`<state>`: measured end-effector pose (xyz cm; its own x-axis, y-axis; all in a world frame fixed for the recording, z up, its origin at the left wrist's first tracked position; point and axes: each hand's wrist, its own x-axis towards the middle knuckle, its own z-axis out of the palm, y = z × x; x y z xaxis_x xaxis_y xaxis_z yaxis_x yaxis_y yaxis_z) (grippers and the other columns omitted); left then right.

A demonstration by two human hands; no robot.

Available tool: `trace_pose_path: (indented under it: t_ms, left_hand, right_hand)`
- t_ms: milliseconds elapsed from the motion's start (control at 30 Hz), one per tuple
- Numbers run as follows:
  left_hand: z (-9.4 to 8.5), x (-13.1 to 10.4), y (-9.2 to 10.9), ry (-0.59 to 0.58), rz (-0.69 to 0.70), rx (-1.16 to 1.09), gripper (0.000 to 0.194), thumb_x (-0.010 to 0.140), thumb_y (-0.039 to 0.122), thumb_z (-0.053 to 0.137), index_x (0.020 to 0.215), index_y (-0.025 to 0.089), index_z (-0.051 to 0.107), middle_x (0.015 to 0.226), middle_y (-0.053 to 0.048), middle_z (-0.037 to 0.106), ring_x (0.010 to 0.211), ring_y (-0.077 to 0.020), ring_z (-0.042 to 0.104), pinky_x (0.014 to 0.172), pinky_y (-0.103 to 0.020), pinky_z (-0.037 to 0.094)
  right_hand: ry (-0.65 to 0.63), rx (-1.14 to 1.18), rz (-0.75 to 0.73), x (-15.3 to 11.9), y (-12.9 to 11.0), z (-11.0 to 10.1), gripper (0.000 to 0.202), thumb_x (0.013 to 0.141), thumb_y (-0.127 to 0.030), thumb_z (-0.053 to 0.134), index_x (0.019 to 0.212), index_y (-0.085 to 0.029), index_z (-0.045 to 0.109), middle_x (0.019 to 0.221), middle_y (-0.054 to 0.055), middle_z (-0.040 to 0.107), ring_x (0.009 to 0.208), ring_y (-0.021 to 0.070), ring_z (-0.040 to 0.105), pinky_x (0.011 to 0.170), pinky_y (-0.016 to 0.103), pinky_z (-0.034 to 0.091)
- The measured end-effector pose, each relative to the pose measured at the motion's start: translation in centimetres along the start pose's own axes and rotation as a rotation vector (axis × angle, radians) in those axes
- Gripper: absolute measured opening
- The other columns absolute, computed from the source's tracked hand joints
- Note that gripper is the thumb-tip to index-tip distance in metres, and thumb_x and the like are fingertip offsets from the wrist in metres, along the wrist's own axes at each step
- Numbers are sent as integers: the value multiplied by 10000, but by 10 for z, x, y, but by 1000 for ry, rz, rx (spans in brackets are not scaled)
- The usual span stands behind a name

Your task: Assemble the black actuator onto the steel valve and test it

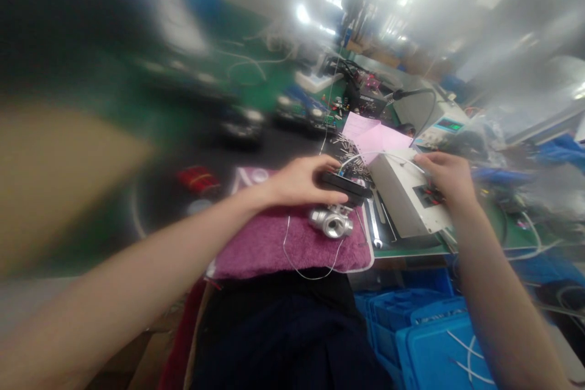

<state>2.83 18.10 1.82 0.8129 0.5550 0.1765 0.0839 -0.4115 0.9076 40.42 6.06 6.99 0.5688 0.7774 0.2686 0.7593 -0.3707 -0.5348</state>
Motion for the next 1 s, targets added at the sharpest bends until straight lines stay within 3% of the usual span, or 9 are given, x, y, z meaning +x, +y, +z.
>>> trace_pose_path:
  t_ms: [233,667,1000]
  left_hand:
    - [-1,0,1,-2,-7,9,774,704,631,853,1342,244,644,1347,-102,703,1137,-277,696,993,-432,536]
    - [-1,-2,3,-24,-23,-4,796,708,642,848,1363,243,630,1369,-94,696,1164,-280,694,1038,-436,527]
    - [-1,-2,5,-10,-32,40,801,713,647,842,1369,236,632,1330,-101,713,1046,-259,708,952,-401,531]
  right_hand:
    - [31,-5,50,-6,-8,0,471,791,-595,760,1014,-191,850,869,55,801,734,215,687,722,330,518]
    - [54,-2,62,-9,-10,1,464,831,-554,738,1013,-141,846,899,82,808,775,209,656,721,306,465]
    - [54,-7,88,-11,-15,0,432,838,-550,735,983,-161,853,842,85,795,677,195,625,653,312,445]
